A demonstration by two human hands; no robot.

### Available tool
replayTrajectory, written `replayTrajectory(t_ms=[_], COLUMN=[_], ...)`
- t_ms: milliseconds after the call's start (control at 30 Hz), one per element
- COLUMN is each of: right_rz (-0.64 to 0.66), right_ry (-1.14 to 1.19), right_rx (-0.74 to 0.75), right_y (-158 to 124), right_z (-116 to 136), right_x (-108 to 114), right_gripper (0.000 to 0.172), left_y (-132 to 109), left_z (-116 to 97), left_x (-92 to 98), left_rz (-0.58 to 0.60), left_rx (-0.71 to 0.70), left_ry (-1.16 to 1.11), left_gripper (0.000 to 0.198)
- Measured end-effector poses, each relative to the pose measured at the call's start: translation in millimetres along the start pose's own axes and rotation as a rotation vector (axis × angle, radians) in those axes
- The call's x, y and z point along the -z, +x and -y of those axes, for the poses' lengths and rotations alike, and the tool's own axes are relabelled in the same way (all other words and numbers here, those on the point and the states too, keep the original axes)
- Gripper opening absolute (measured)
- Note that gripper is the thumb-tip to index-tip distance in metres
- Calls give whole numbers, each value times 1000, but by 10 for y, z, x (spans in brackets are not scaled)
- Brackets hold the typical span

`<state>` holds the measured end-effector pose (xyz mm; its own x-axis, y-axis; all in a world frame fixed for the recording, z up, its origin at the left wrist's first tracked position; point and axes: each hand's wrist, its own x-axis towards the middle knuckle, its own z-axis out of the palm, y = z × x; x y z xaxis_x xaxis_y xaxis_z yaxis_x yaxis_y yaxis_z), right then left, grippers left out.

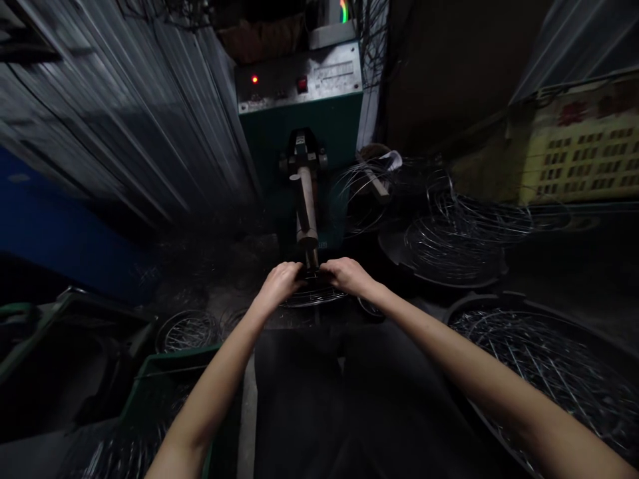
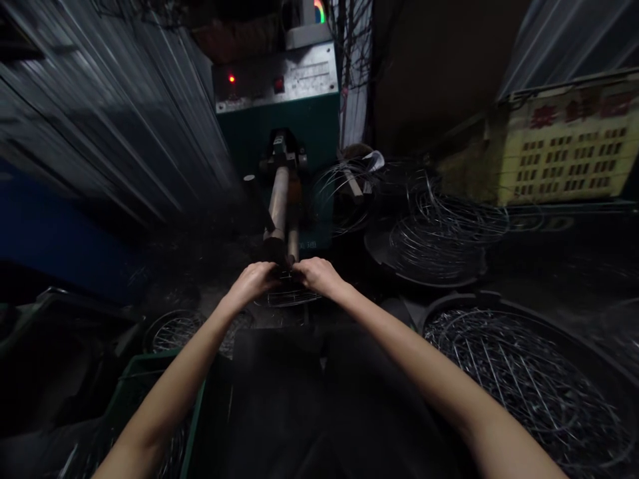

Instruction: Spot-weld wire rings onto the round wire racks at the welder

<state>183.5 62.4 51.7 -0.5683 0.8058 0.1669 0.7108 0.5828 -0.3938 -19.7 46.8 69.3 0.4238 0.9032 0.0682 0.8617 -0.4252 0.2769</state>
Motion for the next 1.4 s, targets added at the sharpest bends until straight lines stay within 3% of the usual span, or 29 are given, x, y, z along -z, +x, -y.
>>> replayTrajectory(t_ms=[167,300,567,900,1100,1400], right_rz=[-116,-117,51,128,105,113], right_ry=[333,290,127,134,274,197], right_rx=[-36,-34,46,192,154,164], right_y=[-16,-94,2,22,9,-6], right_z=[-221,-346,-293,-339,-315,-319], right_x=[249,321,108,266,283,274], right_gripper=[18,14,10,12,20,11], left_y=[33,-30,-65,-84,-103,-80], left_z=[103,172,214,171,148,154], left_x=[4,11,-27,91,129,97], left_rz=[43,14,-47,-13,30,56], left_rx=[-8,-19,-84,-76,-25,0], left_ry=[-122,-153,-168,-216,-253,-260], left_gripper=[21,19,19,21,21,25])
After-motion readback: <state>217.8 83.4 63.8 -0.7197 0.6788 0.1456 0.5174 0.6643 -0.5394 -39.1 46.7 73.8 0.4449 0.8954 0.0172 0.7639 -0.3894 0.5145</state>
